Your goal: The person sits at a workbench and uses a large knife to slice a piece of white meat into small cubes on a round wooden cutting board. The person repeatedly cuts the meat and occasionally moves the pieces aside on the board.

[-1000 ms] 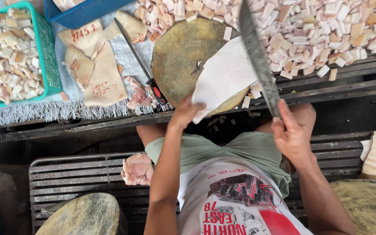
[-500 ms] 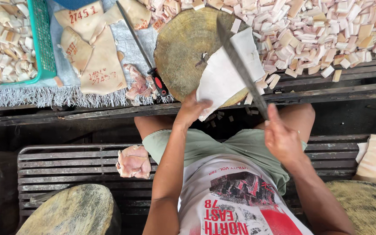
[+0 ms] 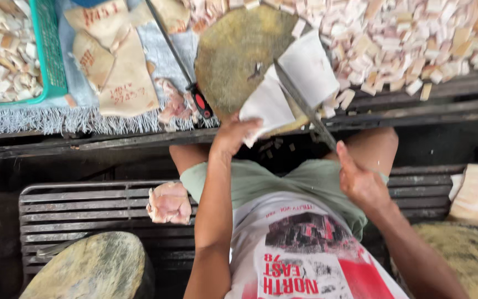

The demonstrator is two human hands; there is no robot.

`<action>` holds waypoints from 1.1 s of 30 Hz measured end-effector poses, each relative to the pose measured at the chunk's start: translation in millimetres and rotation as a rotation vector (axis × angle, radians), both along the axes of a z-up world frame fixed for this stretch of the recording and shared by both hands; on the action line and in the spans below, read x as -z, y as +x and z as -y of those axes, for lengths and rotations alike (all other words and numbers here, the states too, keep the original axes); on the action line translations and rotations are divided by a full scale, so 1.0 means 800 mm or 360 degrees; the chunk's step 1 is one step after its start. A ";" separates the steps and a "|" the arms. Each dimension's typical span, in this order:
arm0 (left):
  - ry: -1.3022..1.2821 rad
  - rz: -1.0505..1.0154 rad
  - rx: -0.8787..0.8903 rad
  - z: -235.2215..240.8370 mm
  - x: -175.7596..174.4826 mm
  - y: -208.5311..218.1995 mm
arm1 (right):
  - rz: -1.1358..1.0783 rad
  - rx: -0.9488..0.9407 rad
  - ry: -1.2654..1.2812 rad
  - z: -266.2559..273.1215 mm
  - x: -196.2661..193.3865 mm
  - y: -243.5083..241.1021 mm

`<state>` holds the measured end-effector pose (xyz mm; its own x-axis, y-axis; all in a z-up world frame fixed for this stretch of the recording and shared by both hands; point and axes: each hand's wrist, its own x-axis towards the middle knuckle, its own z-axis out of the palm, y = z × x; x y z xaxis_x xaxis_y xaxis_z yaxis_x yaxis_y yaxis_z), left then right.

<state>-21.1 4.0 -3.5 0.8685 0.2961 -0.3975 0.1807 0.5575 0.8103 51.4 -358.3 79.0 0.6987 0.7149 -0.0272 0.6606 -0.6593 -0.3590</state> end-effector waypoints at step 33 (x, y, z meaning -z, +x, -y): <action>0.0121 -0.0139 0.0164 -0.009 -0.011 -0.053 | -0.0119 0.0022 0.0017 -0.055 0.013 0.015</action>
